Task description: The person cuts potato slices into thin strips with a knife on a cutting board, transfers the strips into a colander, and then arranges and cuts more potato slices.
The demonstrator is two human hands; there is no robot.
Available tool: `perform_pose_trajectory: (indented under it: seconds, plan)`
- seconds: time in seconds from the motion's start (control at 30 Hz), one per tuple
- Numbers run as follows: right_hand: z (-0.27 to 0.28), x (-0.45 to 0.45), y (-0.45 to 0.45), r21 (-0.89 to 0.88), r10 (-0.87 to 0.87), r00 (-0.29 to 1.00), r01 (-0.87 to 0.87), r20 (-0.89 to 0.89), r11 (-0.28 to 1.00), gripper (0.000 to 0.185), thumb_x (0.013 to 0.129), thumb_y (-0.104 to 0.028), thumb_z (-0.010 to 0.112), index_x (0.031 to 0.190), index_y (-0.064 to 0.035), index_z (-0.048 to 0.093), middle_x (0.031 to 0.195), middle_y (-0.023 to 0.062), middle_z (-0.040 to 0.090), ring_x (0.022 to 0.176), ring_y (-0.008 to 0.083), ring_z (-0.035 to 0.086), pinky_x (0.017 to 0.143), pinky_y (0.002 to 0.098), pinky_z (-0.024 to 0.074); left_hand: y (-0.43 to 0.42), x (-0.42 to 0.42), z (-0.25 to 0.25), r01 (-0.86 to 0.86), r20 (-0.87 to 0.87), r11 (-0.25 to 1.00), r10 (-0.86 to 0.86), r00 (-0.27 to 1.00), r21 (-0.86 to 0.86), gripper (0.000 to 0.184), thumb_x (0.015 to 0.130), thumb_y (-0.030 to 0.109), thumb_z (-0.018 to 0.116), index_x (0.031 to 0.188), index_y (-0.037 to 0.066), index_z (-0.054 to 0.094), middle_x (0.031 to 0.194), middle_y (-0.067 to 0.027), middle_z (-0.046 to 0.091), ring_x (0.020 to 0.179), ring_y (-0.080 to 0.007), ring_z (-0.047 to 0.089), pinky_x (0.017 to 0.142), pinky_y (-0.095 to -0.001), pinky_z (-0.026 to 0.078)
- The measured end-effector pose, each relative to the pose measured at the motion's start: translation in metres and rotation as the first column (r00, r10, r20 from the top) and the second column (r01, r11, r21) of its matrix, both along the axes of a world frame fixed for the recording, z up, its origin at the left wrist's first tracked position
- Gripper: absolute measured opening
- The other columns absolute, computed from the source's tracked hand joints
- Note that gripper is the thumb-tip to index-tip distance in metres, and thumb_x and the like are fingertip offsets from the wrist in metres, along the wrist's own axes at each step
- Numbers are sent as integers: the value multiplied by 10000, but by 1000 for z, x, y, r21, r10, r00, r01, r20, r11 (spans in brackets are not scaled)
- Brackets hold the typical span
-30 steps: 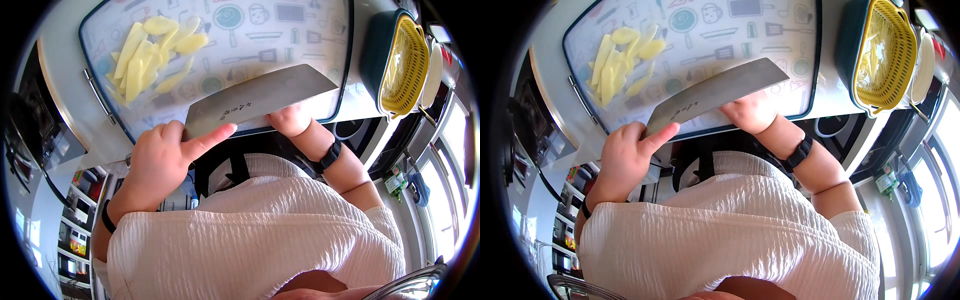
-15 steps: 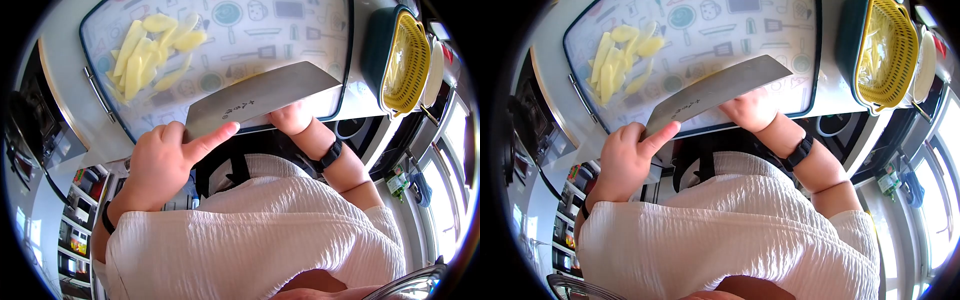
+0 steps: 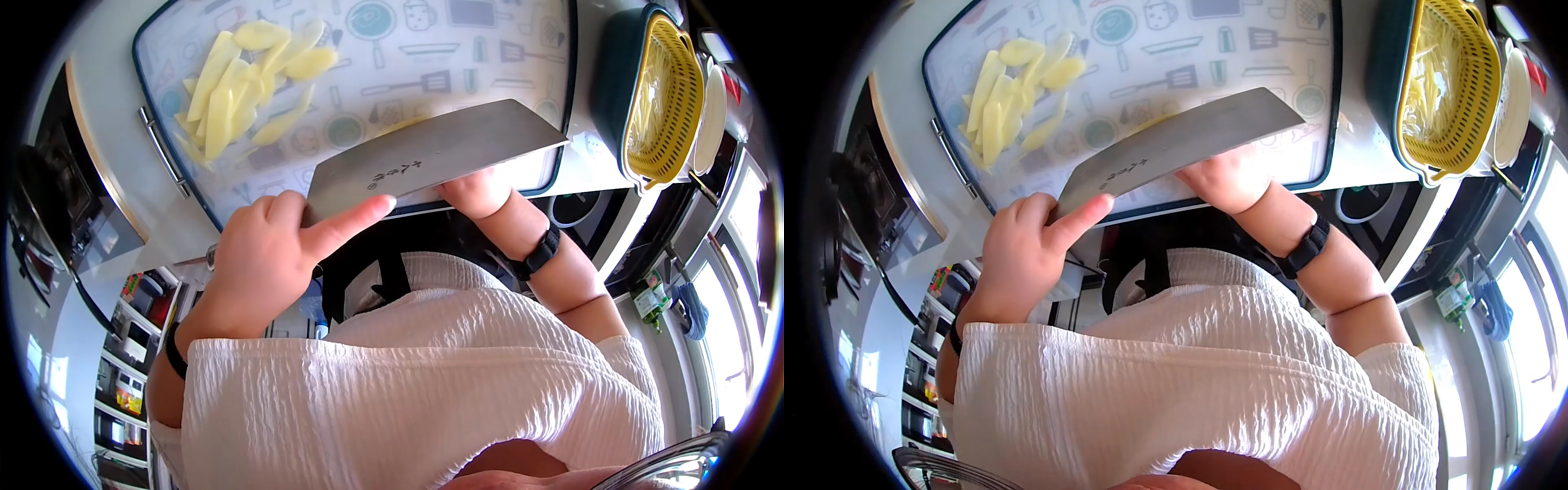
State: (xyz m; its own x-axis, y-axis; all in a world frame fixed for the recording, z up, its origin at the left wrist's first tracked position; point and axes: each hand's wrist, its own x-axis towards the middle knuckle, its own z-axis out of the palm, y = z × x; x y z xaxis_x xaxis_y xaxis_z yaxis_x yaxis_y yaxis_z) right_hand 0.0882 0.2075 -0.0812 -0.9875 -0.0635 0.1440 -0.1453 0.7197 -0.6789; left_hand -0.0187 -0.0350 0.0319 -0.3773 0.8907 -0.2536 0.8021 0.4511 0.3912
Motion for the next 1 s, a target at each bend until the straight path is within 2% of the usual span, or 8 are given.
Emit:
perform_pose_trajectory:
  seconds: [0.1,0.2,0.3,0.4,0.43,0.5,0.8,1.0]
  plan:
    - [0,0,-1,-1,-9,1000,9,6,1000,293,728,-104,733,1013,-64,677,975,122,653,859,325,637,747,396,523,-8,2,4,-15,-1,999,15,1000,-33,754,773,55,622,1416,415,460,703,-18,369,580,-187,445,491,-296,414]
    - [3,1,3,-20,44,999,-43,27,999,273,720,-108,737,986,-69,686,972,102,654,863,322,637,740,398,527,2,-1,16,-67,58,988,76,995,-142,629,751,17,659,1277,359,607,737,-28,461,667,-233,516,569,-355,446]
    - [11,1,7,6,51,999,-51,6,999,253,709,-111,743,955,-80,695,965,78,655,865,312,640,740,394,532,3,-2,15,-47,15,990,49,999,-135,649,743,13,656,1285,367,600,733,-25,459,660,-232,512,568,-358,447]
    - [7,11,10,64,59,997,-62,58,996,302,712,-138,741,1006,-100,687,1035,101,644,914,337,624,787,425,517,-4,-2,5,10,-38,998,-13,999,-65,756,778,53,627,1417,419,455,703,-8,352,586,-180,437,487,-293,414]
    - [5,13,11,85,65,994,-73,91,994,329,715,-152,739,1037,-108,682,1071,117,638,939,352,616,810,442,509,-3,-2,6,0,-28,996,-2,1000,-86,723,763,41,636,1375,403,502,707,-14,378,600,-197,458,508,-314,423]
    - [8,6,8,56,11,1000,-12,18,998,276,696,-123,746,967,-107,694,988,74,650,865,306,638,745,400,532,2,-2,9,-17,-8,992,16,1000,-125,661,733,19,653,1289,371,595,717,-26,432,628,-233,501,549,-355,441]
    - [0,12,5,76,-18,998,13,67,997,278,685,-114,747,955,-88,686,978,101,645,871,320,632,760,408,528,10,-1,4,15,-19,999,-16,1000,-35,642,735,27,652,1278,365,600,726,-26,431,636,-232,500,543,-352,435]
    - [-1,11,5,112,-9,1000,9,1,994,312,712,-126,700,1019,-74,675,1018,116,642,900,328,622,787,431,513,5,3,13,-13,-7,993,12,1000,-118,645,730,25,651,1282,354,602,729,-26,427,640,-230,502,545,-344,439]
